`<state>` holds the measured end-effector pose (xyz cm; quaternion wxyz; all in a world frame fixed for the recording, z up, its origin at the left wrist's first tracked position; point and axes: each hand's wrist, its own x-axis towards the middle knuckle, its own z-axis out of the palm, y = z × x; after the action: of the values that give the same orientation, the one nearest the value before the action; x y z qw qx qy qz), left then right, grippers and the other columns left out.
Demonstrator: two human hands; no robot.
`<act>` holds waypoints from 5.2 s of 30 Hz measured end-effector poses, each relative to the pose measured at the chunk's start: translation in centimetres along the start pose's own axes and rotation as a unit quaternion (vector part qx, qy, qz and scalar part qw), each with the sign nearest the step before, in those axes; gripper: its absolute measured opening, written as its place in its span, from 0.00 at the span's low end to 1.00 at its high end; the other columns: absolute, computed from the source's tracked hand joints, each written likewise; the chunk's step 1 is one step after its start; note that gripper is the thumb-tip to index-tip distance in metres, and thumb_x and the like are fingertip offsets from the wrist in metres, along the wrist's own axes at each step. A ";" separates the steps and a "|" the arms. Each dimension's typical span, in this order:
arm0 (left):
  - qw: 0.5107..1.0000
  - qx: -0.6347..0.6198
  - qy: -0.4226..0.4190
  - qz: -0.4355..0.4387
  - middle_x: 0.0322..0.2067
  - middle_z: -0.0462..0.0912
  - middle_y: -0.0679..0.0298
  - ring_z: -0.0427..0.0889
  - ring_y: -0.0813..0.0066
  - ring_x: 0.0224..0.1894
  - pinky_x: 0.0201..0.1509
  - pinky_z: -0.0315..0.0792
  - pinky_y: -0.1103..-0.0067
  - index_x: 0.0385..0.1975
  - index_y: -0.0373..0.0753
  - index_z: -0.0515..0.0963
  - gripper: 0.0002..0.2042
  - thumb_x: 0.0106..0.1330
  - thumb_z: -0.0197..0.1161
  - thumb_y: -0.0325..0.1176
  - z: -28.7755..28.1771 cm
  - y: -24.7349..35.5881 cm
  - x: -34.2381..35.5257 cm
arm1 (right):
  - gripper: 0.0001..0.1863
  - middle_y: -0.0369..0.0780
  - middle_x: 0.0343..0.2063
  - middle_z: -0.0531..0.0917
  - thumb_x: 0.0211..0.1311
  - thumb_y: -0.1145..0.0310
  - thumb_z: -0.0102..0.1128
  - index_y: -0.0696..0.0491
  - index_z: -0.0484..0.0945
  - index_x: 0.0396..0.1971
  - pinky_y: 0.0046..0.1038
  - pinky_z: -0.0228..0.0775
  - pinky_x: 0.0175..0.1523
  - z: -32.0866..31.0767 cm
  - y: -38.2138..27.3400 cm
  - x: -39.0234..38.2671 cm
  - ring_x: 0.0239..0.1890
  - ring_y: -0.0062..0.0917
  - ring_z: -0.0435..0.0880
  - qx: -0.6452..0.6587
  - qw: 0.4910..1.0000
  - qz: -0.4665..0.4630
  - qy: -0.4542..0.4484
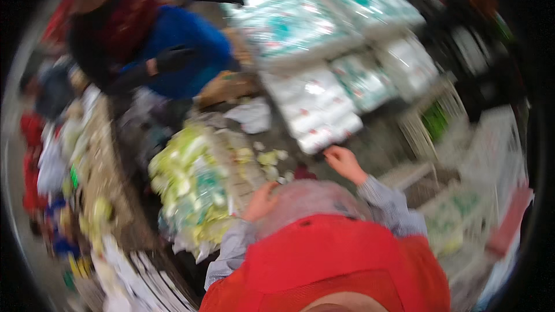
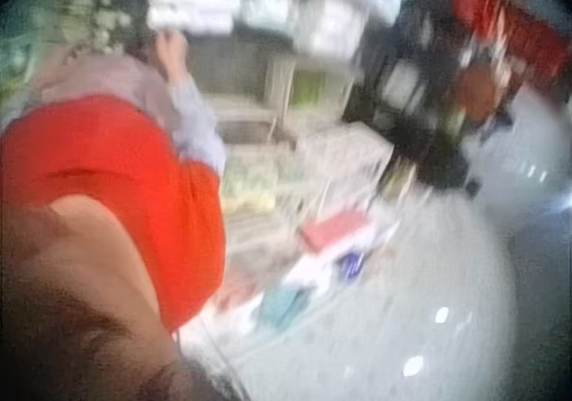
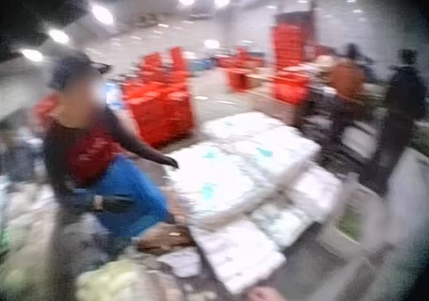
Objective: The person trims the base of napa cabbage heads using a small knife, removes outer leaves, and places the trimmed cabbages into a plastic bag. The person repeats this process for multiple cabbages on a cluttered work table.
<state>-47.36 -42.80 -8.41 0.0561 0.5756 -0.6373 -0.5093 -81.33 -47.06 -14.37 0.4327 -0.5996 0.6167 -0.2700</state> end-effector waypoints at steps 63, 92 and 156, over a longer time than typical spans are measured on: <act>0.632 -0.647 0.260 -0.338 0.53 0.72 0.54 0.75 0.51 0.56 0.58 0.71 0.58 0.64 0.35 0.65 0.32 0.75 0.46 0.59 11.0 -3.5 42.7 | 0.36 0.47 0.53 0.79 0.61 0.54 0.72 0.67 0.70 0.57 0.32 0.66 0.61 -7.8 16.2 25.1 0.53 0.31 0.76 0.188 0.932 0.205 0.232; 0.401 -0.745 0.453 -0.282 0.55 0.72 0.53 0.76 0.52 0.56 0.59 0.70 0.58 0.64 0.35 0.66 0.32 0.75 0.47 0.58 13.2 -10.0 41.1 | 0.16 0.36 0.43 0.84 0.71 0.64 0.58 0.61 0.80 0.50 0.20 0.74 0.47 -23.7 22.9 45.0 0.40 0.21 0.82 0.101 0.980 0.169 0.020; 0.252 -0.108 0.566 -0.777 0.43 0.82 0.48 0.80 0.48 0.49 0.52 0.74 0.56 0.40 0.33 0.80 0.17 0.60 0.63 0.40 8.5 -44.4 -74.9 | 0.18 0.48 0.33 0.88 0.61 0.65 0.67 0.60 0.81 0.47 0.33 0.78 0.39 46.2 -41.0 -7.9 0.34 0.34 0.89 -0.261 0.736 -0.276 -0.561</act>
<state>1.89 29.44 -5.63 0.0412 0.9228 0.3736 0.0848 -21.68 -36.37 0.08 0.4335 -0.8756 0.1161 0.1789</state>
